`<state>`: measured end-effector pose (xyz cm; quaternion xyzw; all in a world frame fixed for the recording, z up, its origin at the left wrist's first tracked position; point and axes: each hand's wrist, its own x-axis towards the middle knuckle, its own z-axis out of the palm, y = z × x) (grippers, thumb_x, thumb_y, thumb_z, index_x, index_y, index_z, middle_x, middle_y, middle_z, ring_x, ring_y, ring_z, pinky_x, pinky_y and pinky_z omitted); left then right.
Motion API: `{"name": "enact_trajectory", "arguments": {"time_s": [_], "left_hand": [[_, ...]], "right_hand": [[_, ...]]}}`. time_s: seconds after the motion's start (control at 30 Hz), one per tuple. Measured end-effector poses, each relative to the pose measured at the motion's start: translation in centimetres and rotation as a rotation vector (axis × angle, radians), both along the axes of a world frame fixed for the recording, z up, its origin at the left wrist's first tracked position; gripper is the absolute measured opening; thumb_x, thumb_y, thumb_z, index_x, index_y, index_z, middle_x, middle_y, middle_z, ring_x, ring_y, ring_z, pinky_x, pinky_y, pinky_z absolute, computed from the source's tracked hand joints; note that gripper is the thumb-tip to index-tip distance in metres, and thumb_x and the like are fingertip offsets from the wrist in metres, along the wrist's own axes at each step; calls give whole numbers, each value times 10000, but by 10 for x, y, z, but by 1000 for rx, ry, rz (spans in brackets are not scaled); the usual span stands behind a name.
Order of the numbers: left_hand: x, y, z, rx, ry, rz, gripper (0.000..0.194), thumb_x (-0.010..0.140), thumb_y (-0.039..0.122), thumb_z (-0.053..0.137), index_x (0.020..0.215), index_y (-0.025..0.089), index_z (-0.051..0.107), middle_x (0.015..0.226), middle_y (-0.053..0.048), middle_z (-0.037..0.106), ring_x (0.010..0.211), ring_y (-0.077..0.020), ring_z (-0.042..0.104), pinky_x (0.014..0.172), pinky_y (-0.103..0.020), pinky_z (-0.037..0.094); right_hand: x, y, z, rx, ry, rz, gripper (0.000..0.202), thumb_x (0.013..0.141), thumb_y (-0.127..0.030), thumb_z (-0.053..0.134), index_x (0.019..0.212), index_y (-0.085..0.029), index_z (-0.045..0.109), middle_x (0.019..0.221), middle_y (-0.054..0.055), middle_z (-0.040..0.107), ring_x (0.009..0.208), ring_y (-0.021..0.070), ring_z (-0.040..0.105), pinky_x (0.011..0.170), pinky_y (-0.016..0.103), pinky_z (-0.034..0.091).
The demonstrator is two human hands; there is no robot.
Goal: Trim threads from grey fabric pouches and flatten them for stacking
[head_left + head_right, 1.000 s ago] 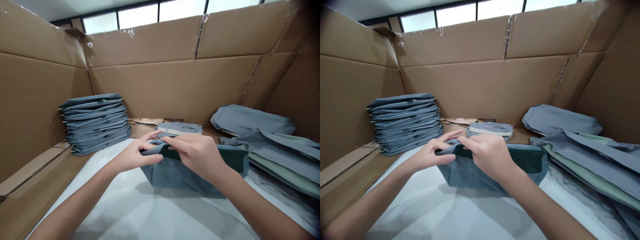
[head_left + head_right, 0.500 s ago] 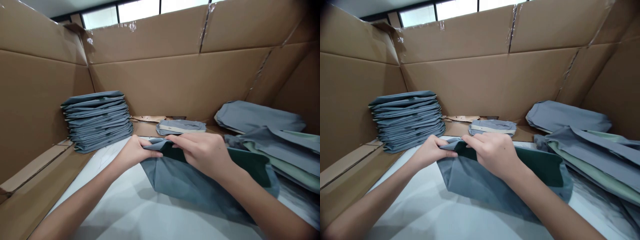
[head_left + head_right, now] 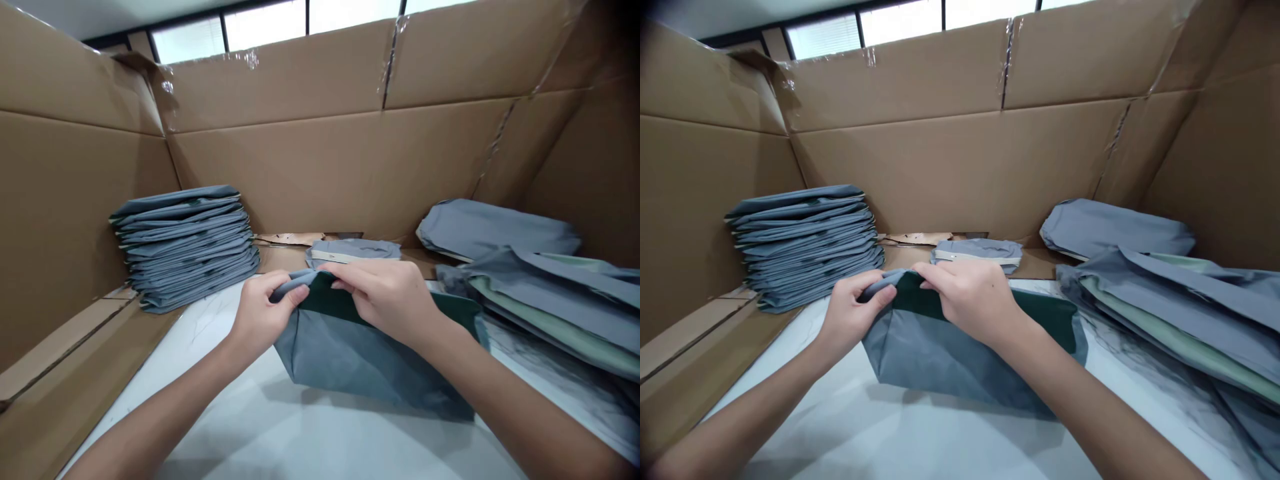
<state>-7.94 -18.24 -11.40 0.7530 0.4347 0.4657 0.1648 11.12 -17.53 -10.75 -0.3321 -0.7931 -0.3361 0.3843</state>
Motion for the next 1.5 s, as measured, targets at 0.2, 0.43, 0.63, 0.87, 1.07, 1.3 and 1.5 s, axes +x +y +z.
{"name": "enact_trajectory", "arguments": {"time_s": [0.2,0.43,0.63,0.87,1.07,1.3,1.5], "left_hand": [[-2,2,-2,-15,-34,-109,319,829,349,494,599,130,525,577,17,447,567,-65,397,520,-188,307],[2,0,-6,116,22,-192,172,822,238,519,887,177,666,815,-22,663,763,-113,589,671,-185,439],[6,-5,-11,55,63,-168,201,833,257,497,945,192,650,918,-22,668,836,-128,607,722,-190,468],[4,-3,-8,-141,-69,-200,385,779,331,572,1139,202,535,1031,-53,639,886,-153,618,760,-208,491],[5,16,-13,-393,-163,-148,637,616,398,713,1180,193,502,838,-24,666,663,-130,616,559,-179,468],[-7,49,-35,-624,-512,-146,422,570,434,749,847,151,602,752,-17,672,629,-128,613,592,-203,482],[-28,77,-68,-1051,-556,-224,394,565,352,776,827,123,591,706,-26,647,579,-106,596,547,-189,469]], "right_hand": [[2,-2,6,-312,131,29,219,813,-250,484,935,-283,663,877,-65,682,747,34,630,604,118,399],[0,-11,26,-893,399,193,286,786,-414,498,788,-207,695,778,-19,675,652,26,577,547,105,378],[6,-9,28,-1046,489,251,262,717,-391,585,729,-154,696,689,-3,654,589,24,540,529,110,361],[3,-8,15,-705,382,23,304,773,-475,516,751,-216,673,726,-47,652,630,0,520,583,123,296],[-4,13,-8,-564,182,-31,472,813,-599,323,874,-268,654,840,-34,667,774,30,575,650,135,305],[39,47,-7,-873,174,-472,832,741,-743,90,724,-139,662,767,90,646,677,95,557,577,180,277],[47,88,-34,-1122,66,-452,705,822,-627,167,817,-110,646,903,118,638,778,129,563,689,204,357]]}}
